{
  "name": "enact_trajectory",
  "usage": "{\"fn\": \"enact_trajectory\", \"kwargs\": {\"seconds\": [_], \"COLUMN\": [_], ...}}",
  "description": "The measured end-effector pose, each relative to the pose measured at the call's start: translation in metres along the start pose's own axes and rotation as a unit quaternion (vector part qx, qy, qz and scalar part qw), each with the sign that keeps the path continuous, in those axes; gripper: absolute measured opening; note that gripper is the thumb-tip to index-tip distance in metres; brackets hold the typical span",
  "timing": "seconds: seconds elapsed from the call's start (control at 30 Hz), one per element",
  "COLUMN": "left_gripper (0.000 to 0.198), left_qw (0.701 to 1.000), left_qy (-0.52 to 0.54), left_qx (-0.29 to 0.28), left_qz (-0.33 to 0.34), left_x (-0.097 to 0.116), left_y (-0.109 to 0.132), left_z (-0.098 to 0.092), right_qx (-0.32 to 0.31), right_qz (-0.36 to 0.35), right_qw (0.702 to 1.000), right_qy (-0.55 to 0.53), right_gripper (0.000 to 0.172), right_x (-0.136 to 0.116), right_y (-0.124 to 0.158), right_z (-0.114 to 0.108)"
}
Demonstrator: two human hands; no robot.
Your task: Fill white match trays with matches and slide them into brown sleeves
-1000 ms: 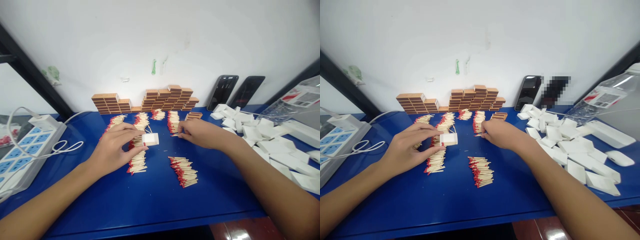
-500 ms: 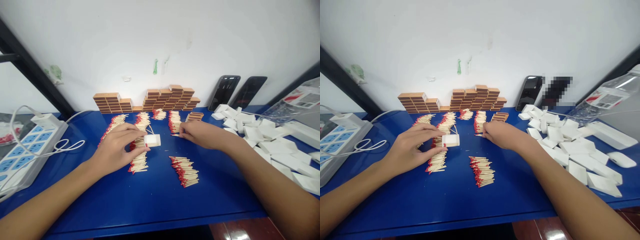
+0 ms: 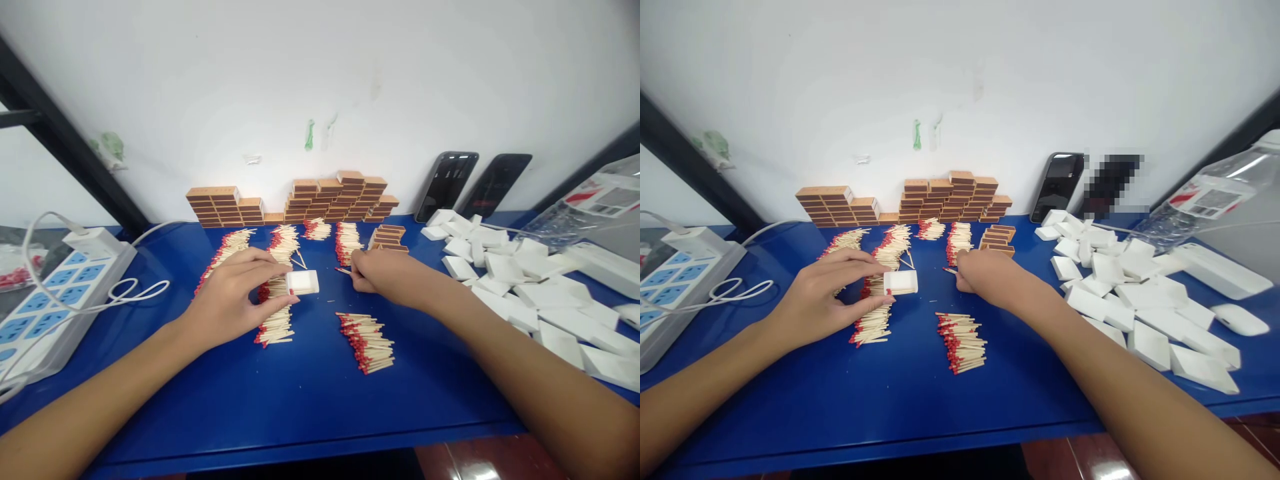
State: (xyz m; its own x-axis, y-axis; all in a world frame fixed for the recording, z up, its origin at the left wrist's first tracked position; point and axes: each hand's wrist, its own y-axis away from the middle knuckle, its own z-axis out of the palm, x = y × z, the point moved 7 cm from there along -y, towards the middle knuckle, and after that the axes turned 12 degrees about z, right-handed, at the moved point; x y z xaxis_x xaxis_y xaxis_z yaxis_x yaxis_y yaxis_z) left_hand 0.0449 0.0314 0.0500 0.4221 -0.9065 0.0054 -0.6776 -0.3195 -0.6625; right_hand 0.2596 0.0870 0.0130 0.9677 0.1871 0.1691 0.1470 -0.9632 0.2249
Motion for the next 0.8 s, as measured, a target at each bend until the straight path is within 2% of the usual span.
{"fn": "enact_trajectory", "kwargs": {"seconds": [0.2, 0.37, 0.57, 0.67, 0.8], "left_gripper": [0.033, 0.034, 0.036, 0.035, 0.034], "left_qw": [1.000, 1.000, 1.000, 1.000, 1.000], "left_qy": [0.009, 0.012, 0.019, 0.016, 0.017], "left_qx": [0.000, -0.002, -0.011, -0.006, -0.013], "left_qz": [-0.004, -0.011, 0.006, 0.011, 0.001], "left_x": [-0.002, -0.001, 0.012, 0.014, 0.011], "left_y": [0.002, 0.002, 0.001, 0.000, 0.000], "left_z": [0.001, 0.002, 0.003, 0.002, 0.003], "right_qx": [-0.003, 0.080, 0.179, 0.228, 0.249], "right_qz": [-0.009, -0.088, -0.159, -0.176, -0.192], "right_qw": [0.999, 0.985, 0.970, 0.958, 0.949], "right_qy": [-0.041, -0.121, -0.032, 0.002, 0.011], "right_gripper": [0.012, 0.006, 0.013, 0.012, 0.014], "right_x": [0.001, -0.019, -0.058, -0.064, -0.065], "right_y": [0.003, 0.025, 0.040, 0.041, 0.044], "right_z": [-0.006, -0.027, -0.022, -0.019, -0.018]}}
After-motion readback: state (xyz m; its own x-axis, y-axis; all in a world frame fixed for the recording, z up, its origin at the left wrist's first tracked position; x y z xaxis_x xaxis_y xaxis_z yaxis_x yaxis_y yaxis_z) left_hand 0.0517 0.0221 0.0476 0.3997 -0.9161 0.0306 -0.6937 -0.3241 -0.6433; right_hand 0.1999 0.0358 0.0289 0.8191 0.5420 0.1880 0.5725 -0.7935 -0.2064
